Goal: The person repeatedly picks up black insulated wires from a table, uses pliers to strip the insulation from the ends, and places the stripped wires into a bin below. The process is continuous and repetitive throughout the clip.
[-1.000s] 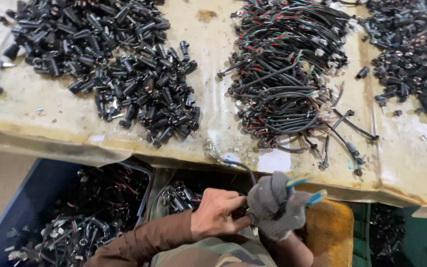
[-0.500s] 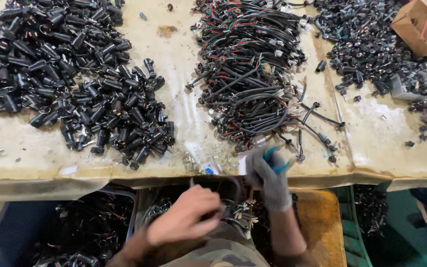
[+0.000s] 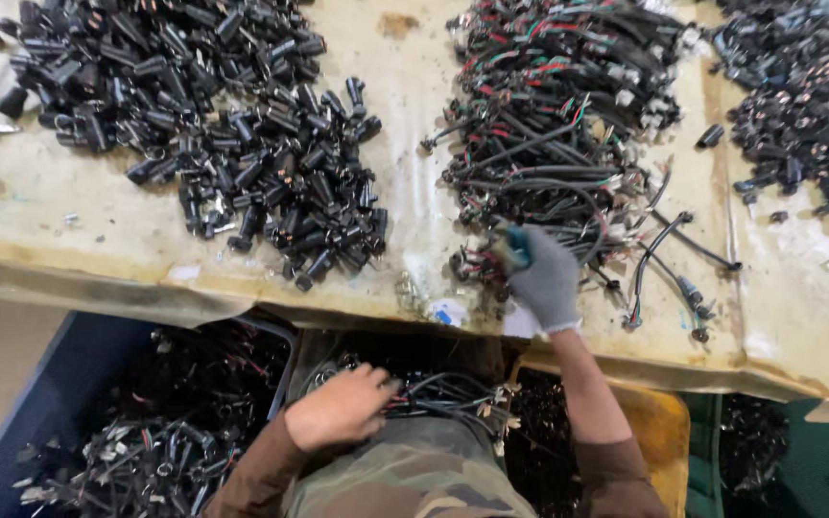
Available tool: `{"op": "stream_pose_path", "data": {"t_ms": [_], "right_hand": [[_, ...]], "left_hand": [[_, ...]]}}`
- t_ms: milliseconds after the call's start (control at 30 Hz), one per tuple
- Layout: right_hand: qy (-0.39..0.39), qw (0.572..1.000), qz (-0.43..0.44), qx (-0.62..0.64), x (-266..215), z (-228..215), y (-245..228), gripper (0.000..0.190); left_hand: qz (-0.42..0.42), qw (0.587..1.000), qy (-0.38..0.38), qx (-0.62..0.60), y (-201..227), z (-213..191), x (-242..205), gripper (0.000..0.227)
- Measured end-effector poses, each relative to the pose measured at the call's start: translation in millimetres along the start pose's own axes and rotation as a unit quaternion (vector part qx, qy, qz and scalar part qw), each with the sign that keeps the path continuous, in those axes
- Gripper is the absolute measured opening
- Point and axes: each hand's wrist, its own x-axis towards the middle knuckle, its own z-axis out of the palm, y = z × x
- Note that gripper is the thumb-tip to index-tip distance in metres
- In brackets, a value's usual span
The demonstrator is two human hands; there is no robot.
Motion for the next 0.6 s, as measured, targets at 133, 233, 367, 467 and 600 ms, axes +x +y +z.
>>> {"op": "stream_pose_path", "data": {"t_ms": [133, 233, 367, 467, 600], "right_hand": [[0.115, 0.992, -0.019, 0.039, 12.1, -26.6, -7.8, 0.029], [0.09, 0.98, -0.154, 0.09, 22.3, -41.7, -18.1, 0.026], [-0.022, 0.963, -0.252, 0.087, 59.4, -25.3, -32.1, 0.037], [-0.121, 0.969, -0.151, -0.15, 83.9, 14.4, -40.9, 0.025], [-0.144, 0.96, -0.11, -0.214, 76.4, 58.2, -44.4, 0.014]], "left_hand": [[-0.001, 0.979, 0.198, -0.043, -1.9, -46.3, 10.4, 0.049], [-0.135, 0.934, 0.326, 0.048, -9.6, -69.7, 29.8, 0.043], [-0.173, 0.883, 0.424, 0.107, -36.5, -85.6, 54.5, 0.048], [-0.163, 0.885, 0.416, 0.133, -49.4, -85.9, 63.0, 0.046], [-0.154, 0.89, 0.419, 0.096, -50.7, -81.0, 55.4, 0.042]]}}
